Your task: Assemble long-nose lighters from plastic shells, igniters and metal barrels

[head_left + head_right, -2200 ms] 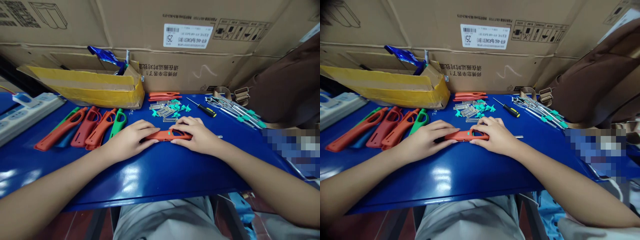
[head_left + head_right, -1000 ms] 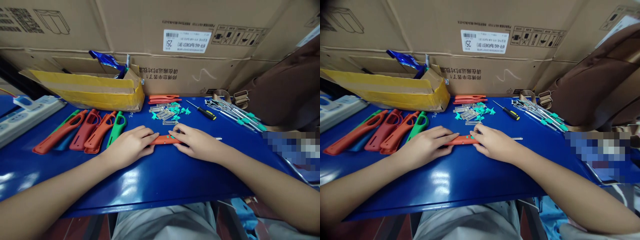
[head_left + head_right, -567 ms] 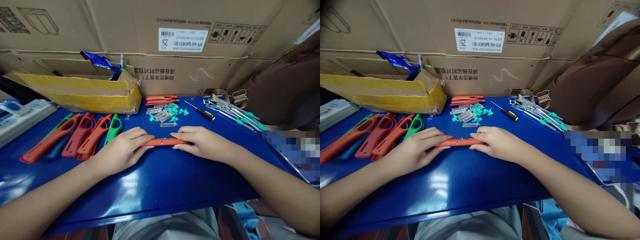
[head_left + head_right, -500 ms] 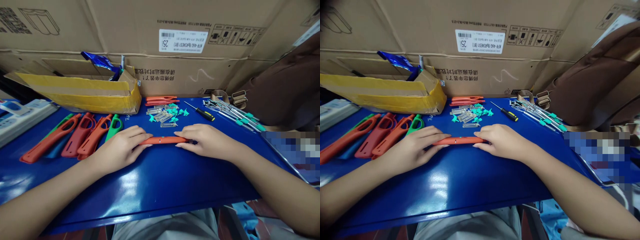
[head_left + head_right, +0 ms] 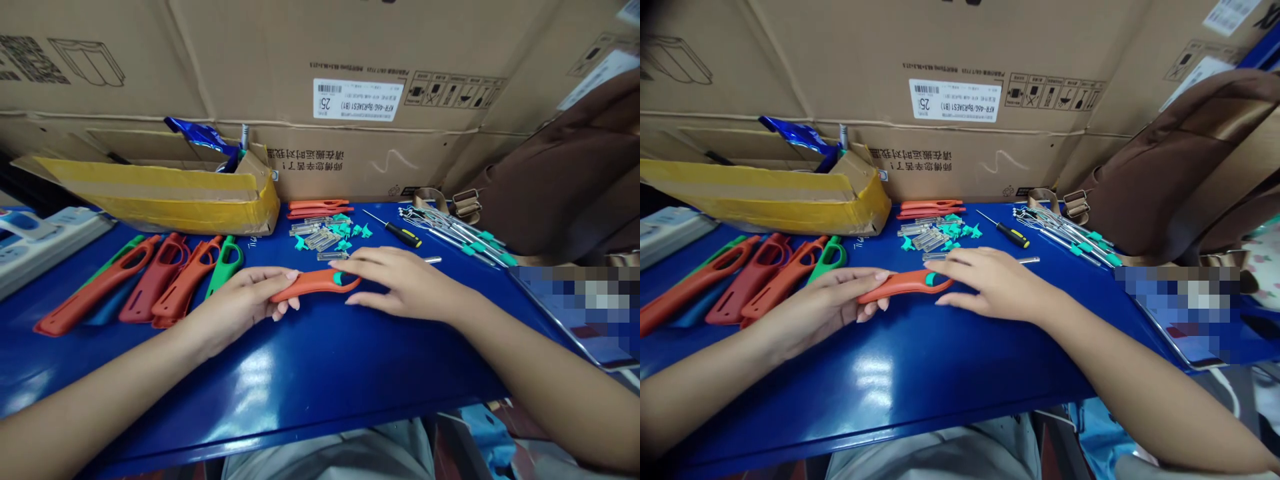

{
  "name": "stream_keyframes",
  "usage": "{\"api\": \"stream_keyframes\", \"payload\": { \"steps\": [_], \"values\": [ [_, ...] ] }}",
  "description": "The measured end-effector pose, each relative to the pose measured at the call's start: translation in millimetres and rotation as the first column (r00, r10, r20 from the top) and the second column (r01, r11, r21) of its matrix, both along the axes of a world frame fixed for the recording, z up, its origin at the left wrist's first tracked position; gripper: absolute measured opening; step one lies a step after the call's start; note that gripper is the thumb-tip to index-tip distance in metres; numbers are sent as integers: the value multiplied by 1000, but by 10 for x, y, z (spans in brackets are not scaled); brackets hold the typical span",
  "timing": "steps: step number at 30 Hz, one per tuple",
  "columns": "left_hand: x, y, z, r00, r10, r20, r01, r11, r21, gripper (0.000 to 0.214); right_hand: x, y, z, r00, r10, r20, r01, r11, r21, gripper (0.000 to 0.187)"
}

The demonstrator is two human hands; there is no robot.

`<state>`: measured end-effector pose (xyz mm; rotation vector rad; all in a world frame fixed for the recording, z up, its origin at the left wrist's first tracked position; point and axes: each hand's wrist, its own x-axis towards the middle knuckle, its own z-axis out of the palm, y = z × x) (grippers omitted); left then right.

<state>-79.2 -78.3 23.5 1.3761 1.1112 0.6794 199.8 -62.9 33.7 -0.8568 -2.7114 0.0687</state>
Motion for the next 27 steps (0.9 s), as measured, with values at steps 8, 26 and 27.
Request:
{"api": "stream_keyframes", "payload": {
  "steps": [8,26,27],
  "values": [
    [-63,-41,-10,943,-60,-328,260,748,611,35,-83,-93,-26,991,-10,-131,-1,996,-88,40],
    [-189,79,6,841,-171,-513,520,514,682,28,-96,-87,-41,1000,-20,5,21,986,-164,35],
    [-207,100,13,839,-172,-516,519,538,664,28,-62,-70,-18,998,-34,53,42,987,-156,33]
  ]
}}
